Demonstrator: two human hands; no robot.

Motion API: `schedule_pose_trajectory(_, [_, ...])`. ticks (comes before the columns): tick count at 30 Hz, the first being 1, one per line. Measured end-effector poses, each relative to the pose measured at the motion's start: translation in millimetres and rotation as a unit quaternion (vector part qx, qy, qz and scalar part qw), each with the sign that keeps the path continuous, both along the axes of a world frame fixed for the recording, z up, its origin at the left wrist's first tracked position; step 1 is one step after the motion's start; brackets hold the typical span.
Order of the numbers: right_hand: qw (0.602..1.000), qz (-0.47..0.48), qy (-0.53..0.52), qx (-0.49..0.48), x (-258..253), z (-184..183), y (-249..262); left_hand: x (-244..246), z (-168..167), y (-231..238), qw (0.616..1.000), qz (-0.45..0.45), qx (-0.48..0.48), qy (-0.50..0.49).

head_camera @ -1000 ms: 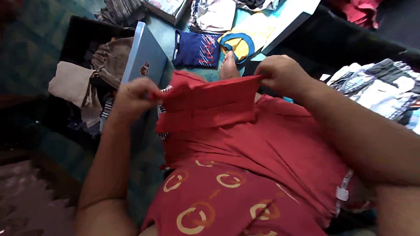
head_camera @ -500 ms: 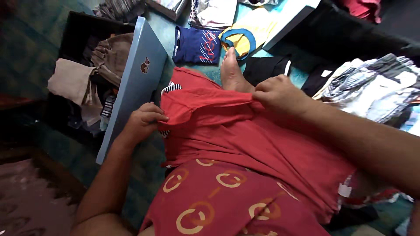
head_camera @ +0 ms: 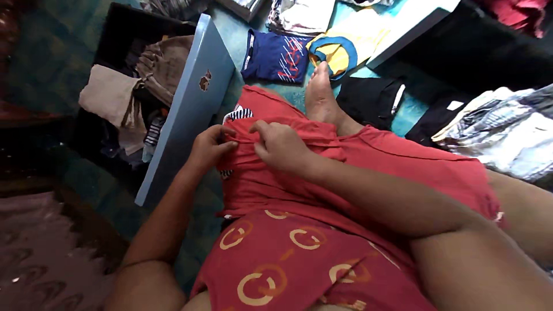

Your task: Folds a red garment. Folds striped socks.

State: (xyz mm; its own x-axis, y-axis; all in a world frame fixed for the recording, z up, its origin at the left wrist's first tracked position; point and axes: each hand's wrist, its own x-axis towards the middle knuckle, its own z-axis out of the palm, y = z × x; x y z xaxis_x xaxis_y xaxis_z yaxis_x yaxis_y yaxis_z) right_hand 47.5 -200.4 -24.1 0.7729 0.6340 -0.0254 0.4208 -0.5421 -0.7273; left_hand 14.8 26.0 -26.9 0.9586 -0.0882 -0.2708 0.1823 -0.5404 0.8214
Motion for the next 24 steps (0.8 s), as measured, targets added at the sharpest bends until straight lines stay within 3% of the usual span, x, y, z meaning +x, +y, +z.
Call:
schedule_pose_trajectory(2, [0.993, -0.005, 0.113, -0.016, 18.2, 10.4, -14.3, 7.7, -3.6, -0.1, 0.999, 0.035, 0.012, 0.039])
schedule_pose_trajectory(6, [0.991, -0.057, 0.121, -0.021, 63.7, -4.0, -78.8, 21.7, -11.2, 18.9, 0.995, 0.069, -0.055, -0.036])
schedule_pose_trajectory(10, [0.967, -0.020, 0.254, -0.031, 81.9, -31.1, -124.3, 47.3, -27.0, 32.8, 0.979, -0.133, 0.010, -0.157])
schedule_pose_trajectory(12, [0.945, -0.041, 0.315, -0.081, 76.7, -6.0, -115.0, 56.3, -37.0, 35.0, 0.959, -0.191, 0.057, -0.204])
schedule_pose_trajectory(15, [0.960, 0.024, 0.262, -0.091, 79.1, -21.6, -131.6, 58.8, -48.5, 40.2, 0.958, -0.174, 0.061, -0.220])
schedule_pose_trajectory(17, [0.934, -0.006, 0.325, -0.151, 83.7, -19.3, -131.8, 56.0, -44.6, 41.8, 0.966, -0.161, 0.036, -0.198])
schedule_pose_trajectory(20, [0.950, 0.047, 0.286, -0.114, 97.7, -73.2, -169.3, 50.9, -30.1, 41.7, 0.970, -0.164, -0.039, -0.174])
schedule_pose_trajectory(24, [0.937, -0.007, 0.346, -0.043, 94.9, -68.6, -181.3, 35.6, -7.2, 35.8, 0.969, -0.161, -0.049, -0.180])
